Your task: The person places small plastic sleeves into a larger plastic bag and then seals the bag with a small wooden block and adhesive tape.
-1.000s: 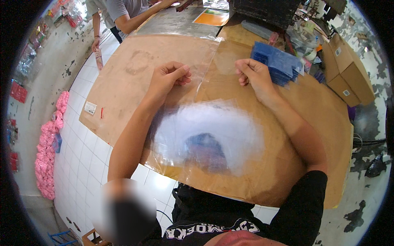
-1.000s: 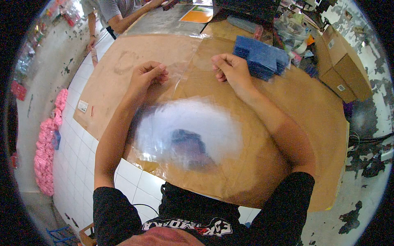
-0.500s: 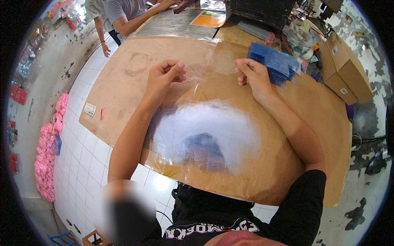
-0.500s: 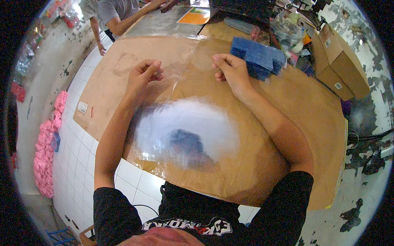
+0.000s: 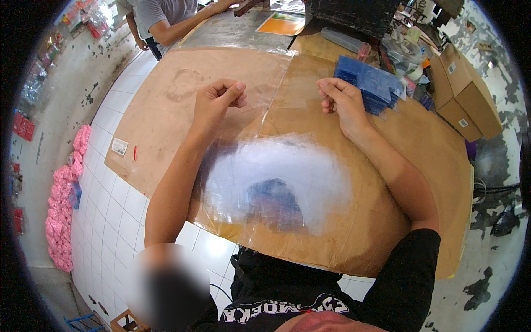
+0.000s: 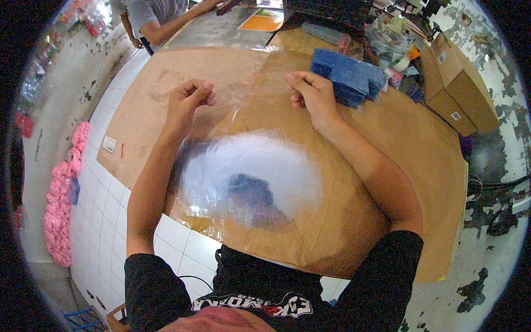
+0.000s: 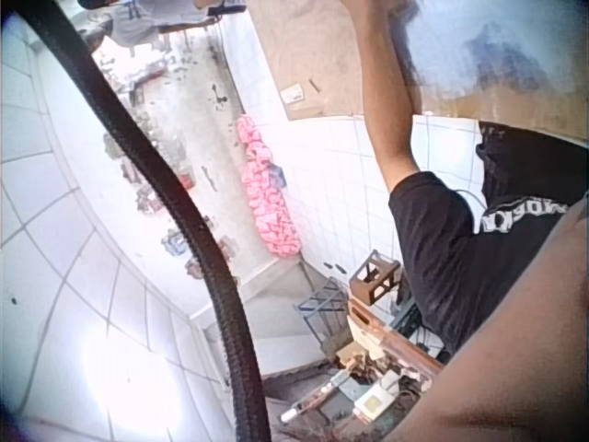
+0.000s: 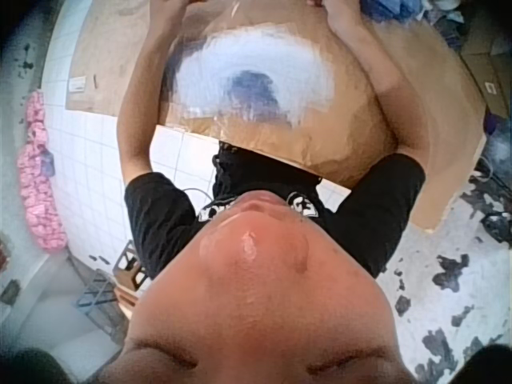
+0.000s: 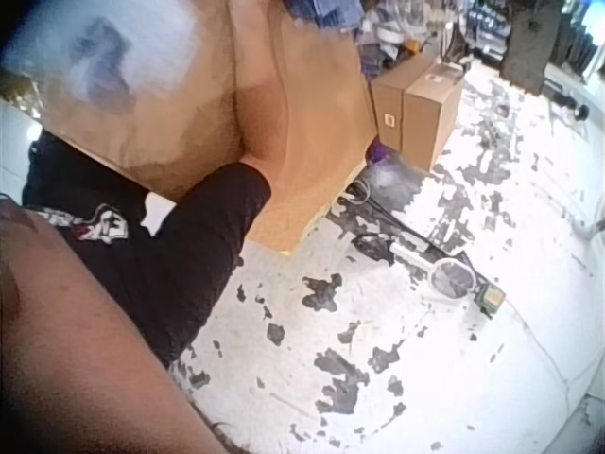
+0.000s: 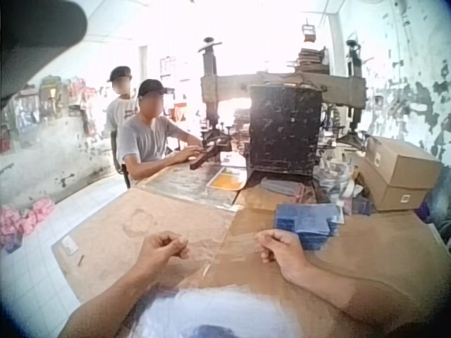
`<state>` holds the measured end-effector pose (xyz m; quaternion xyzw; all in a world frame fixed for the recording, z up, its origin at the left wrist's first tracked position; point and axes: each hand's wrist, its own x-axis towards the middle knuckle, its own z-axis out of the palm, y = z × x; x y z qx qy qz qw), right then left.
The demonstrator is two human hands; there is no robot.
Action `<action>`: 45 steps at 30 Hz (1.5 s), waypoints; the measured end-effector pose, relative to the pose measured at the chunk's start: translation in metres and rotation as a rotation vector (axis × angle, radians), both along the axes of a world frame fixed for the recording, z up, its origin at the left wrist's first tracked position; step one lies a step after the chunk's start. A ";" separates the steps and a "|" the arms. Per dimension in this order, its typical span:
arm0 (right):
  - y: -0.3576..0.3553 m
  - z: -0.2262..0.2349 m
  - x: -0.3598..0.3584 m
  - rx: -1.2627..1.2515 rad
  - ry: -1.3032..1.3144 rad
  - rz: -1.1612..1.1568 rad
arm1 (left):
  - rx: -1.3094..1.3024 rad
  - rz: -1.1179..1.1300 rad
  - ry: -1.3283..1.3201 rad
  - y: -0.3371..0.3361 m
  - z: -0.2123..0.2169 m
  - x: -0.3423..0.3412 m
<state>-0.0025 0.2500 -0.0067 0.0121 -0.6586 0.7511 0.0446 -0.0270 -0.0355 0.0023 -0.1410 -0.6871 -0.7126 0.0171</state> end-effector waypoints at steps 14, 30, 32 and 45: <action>0.005 0.002 0.003 0.073 0.014 0.097 | 0.003 -0.072 0.045 0.006 0.007 0.008; -0.008 0.018 -0.002 0.144 -0.049 0.095 | -0.199 -0.092 -0.130 -0.014 0.012 0.012; -0.010 0.010 -0.004 0.192 -0.028 0.130 | -0.128 -0.081 -0.157 -0.019 -0.001 0.011; -0.021 0.001 0.001 0.180 0.044 0.093 | 0.013 -0.097 -0.211 -0.024 -0.009 0.014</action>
